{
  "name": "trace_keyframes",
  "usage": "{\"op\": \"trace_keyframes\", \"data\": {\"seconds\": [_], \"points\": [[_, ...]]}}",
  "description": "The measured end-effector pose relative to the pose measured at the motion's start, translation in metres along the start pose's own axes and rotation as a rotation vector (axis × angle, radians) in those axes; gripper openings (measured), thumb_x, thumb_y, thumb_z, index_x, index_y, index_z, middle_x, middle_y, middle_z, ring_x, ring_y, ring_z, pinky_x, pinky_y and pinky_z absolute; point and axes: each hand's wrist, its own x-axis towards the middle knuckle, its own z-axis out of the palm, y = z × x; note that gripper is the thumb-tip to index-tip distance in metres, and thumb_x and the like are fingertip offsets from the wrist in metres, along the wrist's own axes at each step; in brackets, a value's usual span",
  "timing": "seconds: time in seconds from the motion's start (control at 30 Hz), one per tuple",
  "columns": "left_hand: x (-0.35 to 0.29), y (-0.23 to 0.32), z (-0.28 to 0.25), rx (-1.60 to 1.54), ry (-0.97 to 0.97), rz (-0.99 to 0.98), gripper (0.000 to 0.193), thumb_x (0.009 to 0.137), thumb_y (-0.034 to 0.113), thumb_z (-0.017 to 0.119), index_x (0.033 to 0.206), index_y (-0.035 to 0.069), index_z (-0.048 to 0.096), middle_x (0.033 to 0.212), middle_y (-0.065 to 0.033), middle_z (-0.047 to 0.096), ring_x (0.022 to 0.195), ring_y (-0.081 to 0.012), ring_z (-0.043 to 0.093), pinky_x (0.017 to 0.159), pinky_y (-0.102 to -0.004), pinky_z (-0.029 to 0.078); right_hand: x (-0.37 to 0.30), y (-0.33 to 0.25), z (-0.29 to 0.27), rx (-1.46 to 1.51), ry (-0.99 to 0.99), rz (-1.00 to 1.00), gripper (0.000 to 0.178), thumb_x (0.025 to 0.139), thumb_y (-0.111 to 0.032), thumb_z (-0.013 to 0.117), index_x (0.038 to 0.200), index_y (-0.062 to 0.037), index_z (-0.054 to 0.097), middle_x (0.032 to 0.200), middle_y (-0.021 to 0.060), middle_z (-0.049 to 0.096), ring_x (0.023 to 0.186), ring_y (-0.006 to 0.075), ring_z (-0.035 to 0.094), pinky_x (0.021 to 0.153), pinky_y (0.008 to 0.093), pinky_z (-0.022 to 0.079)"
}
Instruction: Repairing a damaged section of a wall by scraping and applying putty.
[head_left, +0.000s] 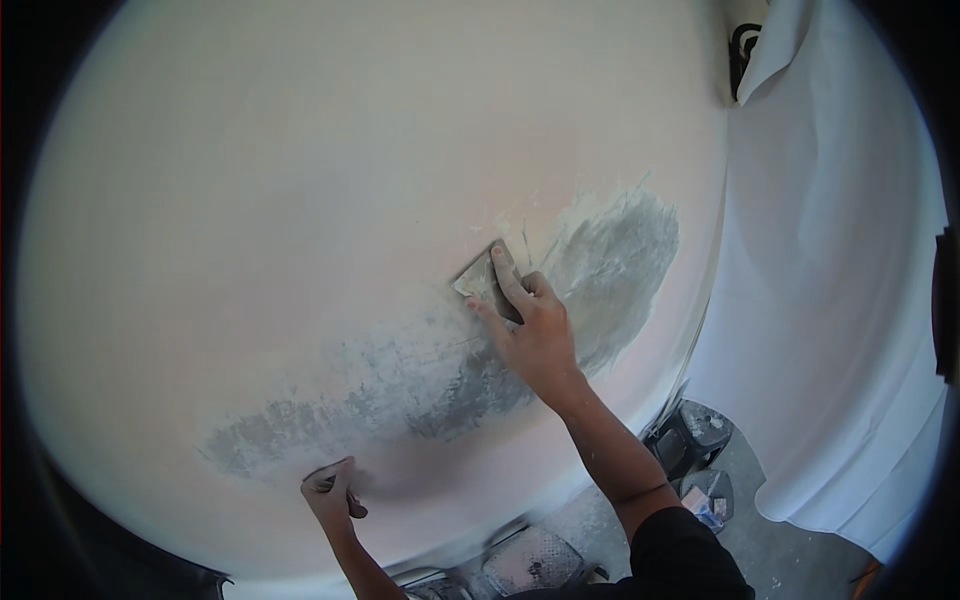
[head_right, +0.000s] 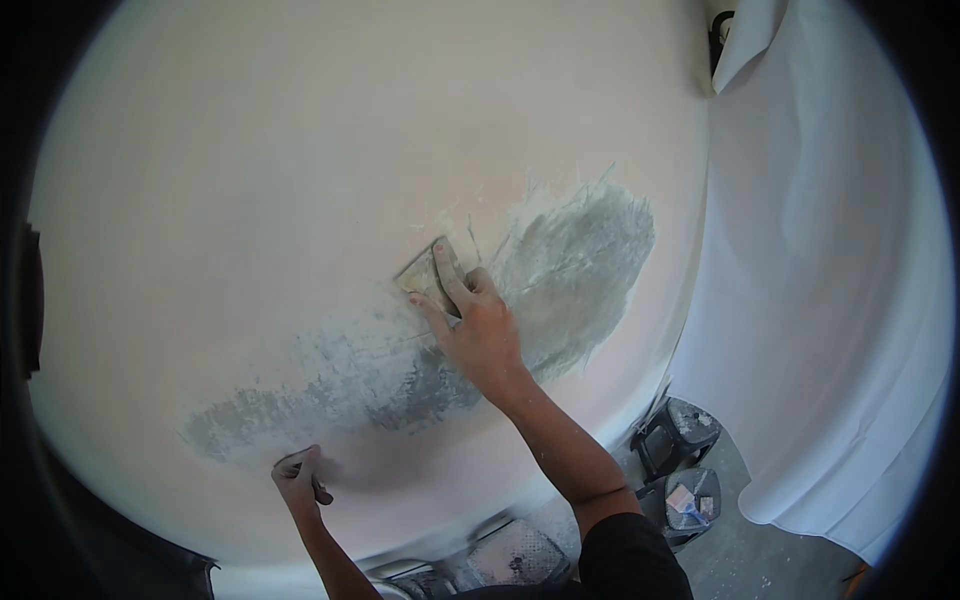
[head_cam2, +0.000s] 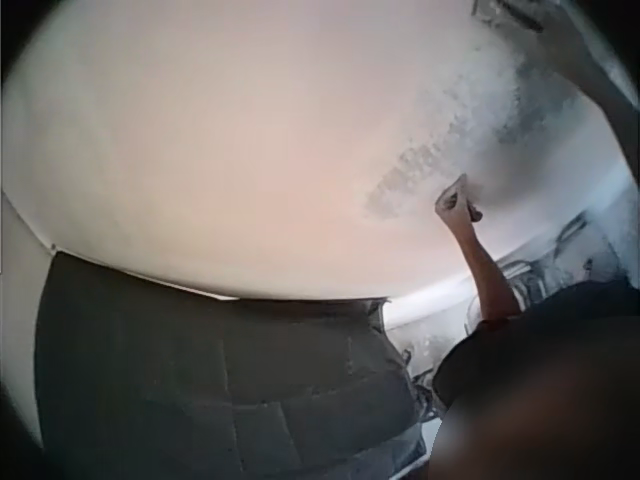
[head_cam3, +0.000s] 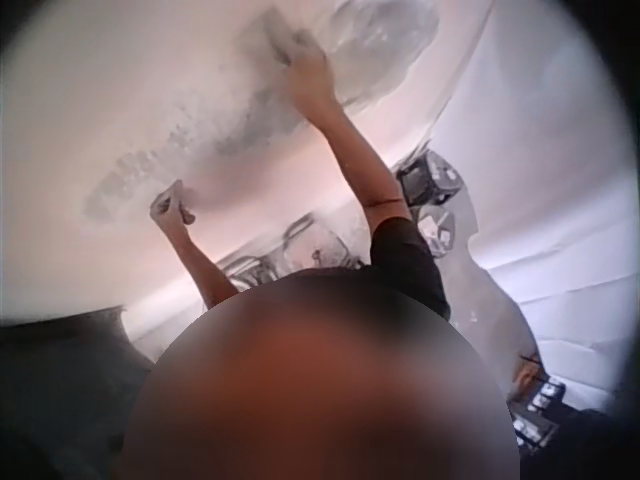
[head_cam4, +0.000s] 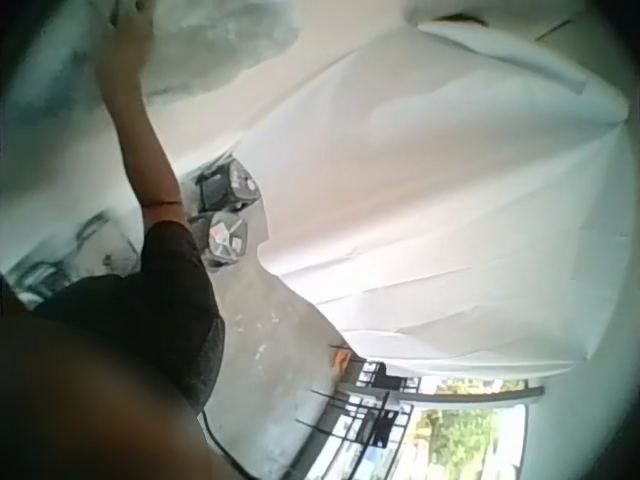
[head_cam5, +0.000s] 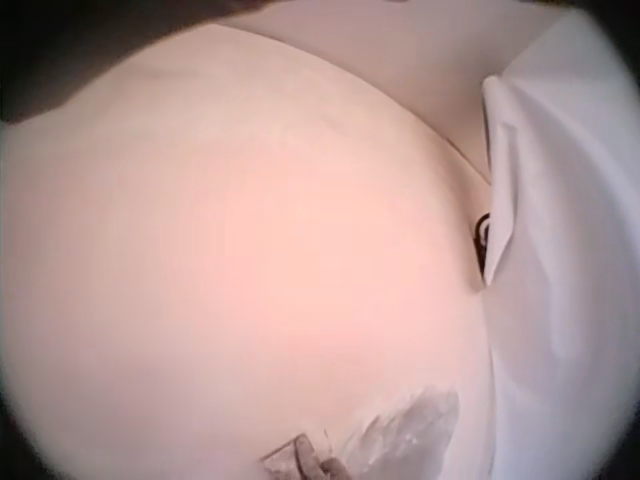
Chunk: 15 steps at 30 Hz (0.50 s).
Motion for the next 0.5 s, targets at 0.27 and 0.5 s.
{"op": "trace_keyframes", "data": {"seconds": [0.27,0.5], "points": [[0.003,-0.011,-0.005,0.065,0.025,0.009,0.016,0.082,0.014,0.077,0.080,-0.001,0.074,0.045,0.0009,0.047,0.032,-0.0086,0.040,0.033,-0.0250,0.029,0.013,0.016,0.003,-0.002,0.188,0.072,0.059,0.085,-0.029,0.076,0.138,-0.0115,0.056,0.076,0.0104,0.054,0.062,0.0202,0.056,0.060,0.0338,0.050],[0.000,-0.004,0.002,0.027,0.035,-0.023,0.017,0.083,0.014,0.076,0.078,-0.002,0.072,0.044,0.0002,0.047,0.032,-0.0090,0.040,0.033,-0.0250,0.028,0.021,0.015,-0.002,-0.044,0.221,0.123,0.064,0.084,-0.029,0.076,0.141,-0.0095,0.052,0.073,0.0090,0.057,0.064,0.0194,0.059,0.062,0.0333,0.050]]}}
